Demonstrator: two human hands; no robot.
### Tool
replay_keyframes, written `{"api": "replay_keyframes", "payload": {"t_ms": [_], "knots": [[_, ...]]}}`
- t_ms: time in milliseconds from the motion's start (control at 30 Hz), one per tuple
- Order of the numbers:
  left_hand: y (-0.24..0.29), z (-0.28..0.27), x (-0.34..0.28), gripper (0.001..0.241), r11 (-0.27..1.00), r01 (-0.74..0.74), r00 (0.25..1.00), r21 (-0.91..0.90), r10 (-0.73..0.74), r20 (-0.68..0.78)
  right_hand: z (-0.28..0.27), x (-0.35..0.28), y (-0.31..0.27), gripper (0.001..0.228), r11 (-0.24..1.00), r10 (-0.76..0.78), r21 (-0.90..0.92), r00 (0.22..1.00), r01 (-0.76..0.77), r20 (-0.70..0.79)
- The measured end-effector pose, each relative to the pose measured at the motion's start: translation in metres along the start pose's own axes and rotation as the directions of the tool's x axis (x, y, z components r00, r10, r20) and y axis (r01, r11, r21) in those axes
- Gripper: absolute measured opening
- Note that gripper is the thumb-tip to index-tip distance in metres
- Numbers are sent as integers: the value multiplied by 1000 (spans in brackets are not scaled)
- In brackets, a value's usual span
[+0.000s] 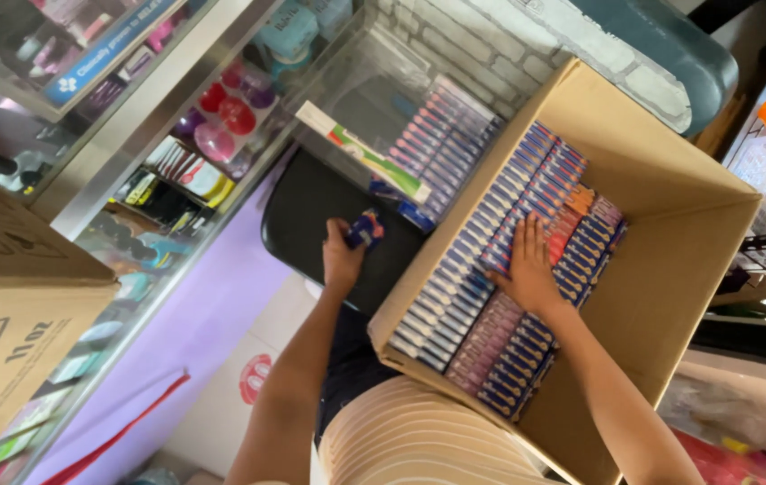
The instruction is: Organizing small boxes of products into a larger cardboard box on a checkout counter.
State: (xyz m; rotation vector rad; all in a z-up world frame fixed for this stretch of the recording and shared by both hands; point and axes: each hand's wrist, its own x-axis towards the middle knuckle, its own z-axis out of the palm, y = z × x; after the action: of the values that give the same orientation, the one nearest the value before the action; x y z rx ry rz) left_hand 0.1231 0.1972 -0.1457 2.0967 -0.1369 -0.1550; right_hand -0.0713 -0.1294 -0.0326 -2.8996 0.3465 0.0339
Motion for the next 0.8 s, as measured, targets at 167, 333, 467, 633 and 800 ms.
{"api": "replay_keyframes", "payload": {"t_ms": [167, 333, 467, 633, 800], "knots": [[66, -29, -11, 46, 943, -39, 989, -329, -11, -149, -5, 1, -2, 120, 1000, 29, 9, 999, -29, 30], [197, -101, -11, 30, 886, -352, 901, -302, 234, -364, -10, 0, -4, 121, 997, 53, 53, 997, -56, 51], [301, -141, -30, 27, 670, -620, 772, -408, 614, -164, -11, -1, -6, 120, 998, 66, 18, 995, -68, 77], [346, -100, -61, 23, 554, -587, 407, -590, 832, 376, 28, 2, 25, 113, 994, 74, -84, 996, -69, 55], [275, 39, -74, 17, 370, -923, 163, -111, 633, 757, 23, -3, 29, 101, 998, 54, -46, 993, -50, 101]]}}
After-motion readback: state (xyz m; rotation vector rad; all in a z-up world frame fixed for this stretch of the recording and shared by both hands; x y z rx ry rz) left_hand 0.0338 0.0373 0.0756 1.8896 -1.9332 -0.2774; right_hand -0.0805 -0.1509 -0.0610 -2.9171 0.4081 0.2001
